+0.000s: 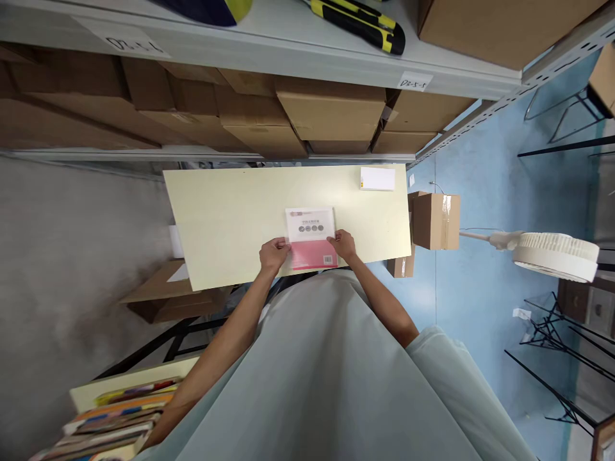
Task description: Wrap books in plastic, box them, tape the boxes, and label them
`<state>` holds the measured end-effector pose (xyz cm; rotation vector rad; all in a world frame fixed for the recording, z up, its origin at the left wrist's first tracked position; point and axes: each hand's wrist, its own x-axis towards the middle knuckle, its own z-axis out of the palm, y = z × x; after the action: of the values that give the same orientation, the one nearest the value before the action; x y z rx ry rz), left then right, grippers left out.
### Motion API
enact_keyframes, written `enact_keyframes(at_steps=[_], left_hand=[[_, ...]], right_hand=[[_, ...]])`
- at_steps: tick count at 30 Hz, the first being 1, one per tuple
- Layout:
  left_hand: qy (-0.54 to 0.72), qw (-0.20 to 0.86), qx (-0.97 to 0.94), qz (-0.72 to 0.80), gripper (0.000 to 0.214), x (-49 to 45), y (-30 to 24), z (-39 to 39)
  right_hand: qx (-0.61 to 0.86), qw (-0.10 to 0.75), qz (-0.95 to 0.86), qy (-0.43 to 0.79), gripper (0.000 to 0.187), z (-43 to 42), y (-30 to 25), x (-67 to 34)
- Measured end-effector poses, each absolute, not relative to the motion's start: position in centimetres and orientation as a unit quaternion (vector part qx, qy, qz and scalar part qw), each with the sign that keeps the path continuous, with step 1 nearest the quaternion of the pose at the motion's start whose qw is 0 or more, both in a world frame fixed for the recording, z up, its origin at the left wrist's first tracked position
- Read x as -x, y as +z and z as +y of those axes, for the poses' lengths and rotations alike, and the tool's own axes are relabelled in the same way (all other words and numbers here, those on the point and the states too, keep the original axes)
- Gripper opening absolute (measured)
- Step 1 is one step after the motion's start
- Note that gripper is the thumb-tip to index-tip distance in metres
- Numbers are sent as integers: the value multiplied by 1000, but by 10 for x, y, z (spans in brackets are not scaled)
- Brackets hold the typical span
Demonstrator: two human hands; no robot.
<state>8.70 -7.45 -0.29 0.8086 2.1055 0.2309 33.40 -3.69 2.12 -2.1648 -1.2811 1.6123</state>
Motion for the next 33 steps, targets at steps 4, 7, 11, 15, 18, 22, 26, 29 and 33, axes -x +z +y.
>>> enact_keyframes(at_steps=[4, 7, 11, 15, 18, 22, 26, 29, 33], left_hand=[[99, 414, -335, 841, 35, -97, -2, -78], [104, 412, -342, 838, 41, -100, 0, -78], [111, 410, -356, 833, 56, -102, 5, -79], [134, 392, -396, 819, 68, -108, 15, -86], [148, 401, -421, 800, 53, -110, 21, -91], [171, 463, -403, 771, 51, -101, 16, -88], [207, 568, -350, 715, 51, -79, 9, -84], [252, 617, -309, 679, 45, -52, 12, -91], [331, 599, -241, 689, 52, -5, 19, -108]], right_hand=[[714, 87, -440, 538, 15, -38, 31, -342], [717, 84, -445, 530, 16, -36, 38, -341], [731, 60, -448, 511, 17, -33, 48, -334], [735, 56, -449, 505, 16, -32, 64, -325], [738, 58, -462, 487, 16, -34, 82, -315], [736, 57, -496, 457, 15, -42, 112, -287], [698, 55, -546, 461, 17, -53, 138, -237], [661, 51, -579, 474, 24, -61, 143, -196], [634, 73, -578, 508, 27, -64, 127, -169]])
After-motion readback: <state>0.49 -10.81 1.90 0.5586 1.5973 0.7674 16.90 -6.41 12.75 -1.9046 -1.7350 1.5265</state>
